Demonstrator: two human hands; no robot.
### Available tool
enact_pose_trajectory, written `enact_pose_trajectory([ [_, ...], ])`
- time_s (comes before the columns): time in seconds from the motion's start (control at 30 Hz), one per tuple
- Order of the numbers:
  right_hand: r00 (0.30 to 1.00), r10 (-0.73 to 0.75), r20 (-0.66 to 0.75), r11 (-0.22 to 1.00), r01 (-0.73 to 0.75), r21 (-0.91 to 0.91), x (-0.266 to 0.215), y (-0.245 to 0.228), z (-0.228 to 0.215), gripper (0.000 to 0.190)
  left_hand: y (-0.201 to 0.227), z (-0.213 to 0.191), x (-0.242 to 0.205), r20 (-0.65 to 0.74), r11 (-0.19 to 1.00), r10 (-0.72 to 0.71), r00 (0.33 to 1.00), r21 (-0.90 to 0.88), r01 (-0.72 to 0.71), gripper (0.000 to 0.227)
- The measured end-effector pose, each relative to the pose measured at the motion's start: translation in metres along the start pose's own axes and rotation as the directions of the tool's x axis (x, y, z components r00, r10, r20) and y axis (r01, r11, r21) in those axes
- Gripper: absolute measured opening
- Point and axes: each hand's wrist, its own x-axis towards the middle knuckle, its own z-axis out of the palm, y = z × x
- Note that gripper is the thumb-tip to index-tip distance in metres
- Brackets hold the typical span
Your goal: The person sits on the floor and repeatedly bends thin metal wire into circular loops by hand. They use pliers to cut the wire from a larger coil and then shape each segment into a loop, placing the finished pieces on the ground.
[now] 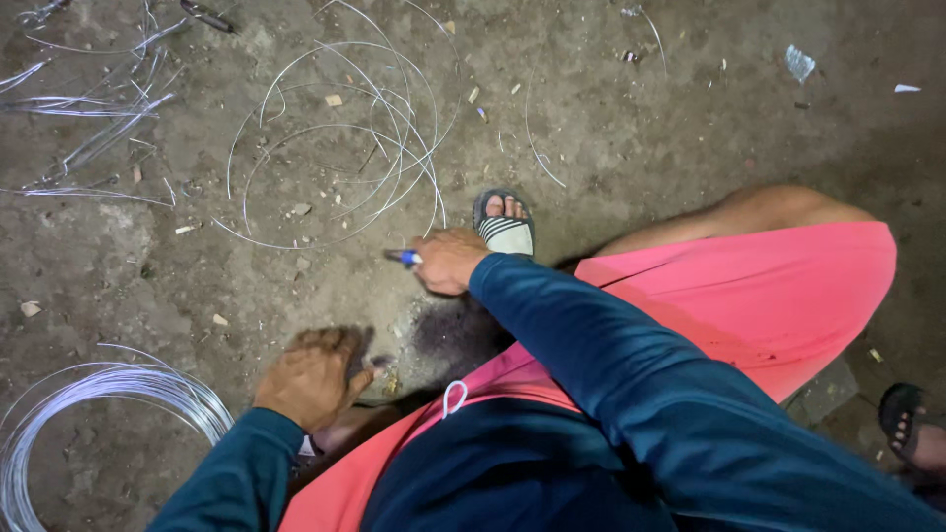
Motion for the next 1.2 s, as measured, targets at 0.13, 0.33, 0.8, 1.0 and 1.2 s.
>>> enact_pose_trajectory([
  [0.13, 0.997, -0.061, -0.044, 0.979, 0.051, -0.196, 0.004, 0.023, 0.041, 0.035, -0.001, 0.015, 0.003, 0.17, 0.997, -0.074, 0.983, -0.005, 0.076, 0.064],
  [0.33, 0.959, -0.283, -0.03, 0.95, 0.275, -0.15, 0.006, 0.014, 0.071, 0.047, 0.004, 0.013, 0.004, 0.134, 0.996, -0.069, 0.989, -0.042, 0.075, 0.055],
  [0.8, 0.692, 0.709, -0.133, 0.7, -0.714, 0.016, 0.021, 0.173, -0.011, 0.047, 0.006, 0.007, 0.003, 0.138, 0.993, -0.111, 0.984, -0.027, 0.115, 0.058],
  [1.0, 0.753, 0.658, -0.026, 0.753, -0.656, 0.054, 0.023, 0.196, 0.019, 0.043, 0.005, 0.01, 0.004, 0.124, 0.995, -0.102, 0.987, 0.0, 0.103, 0.059],
  [1.2, 0.518, 0.809, -0.277, 0.588, -0.704, 0.399, 0.032, 0.199, 0.014, 0.032, 0.007, 0.002, 0.009, 0.06, 0.996, -0.084, 0.995, 0.019, 0.083, 0.053],
])
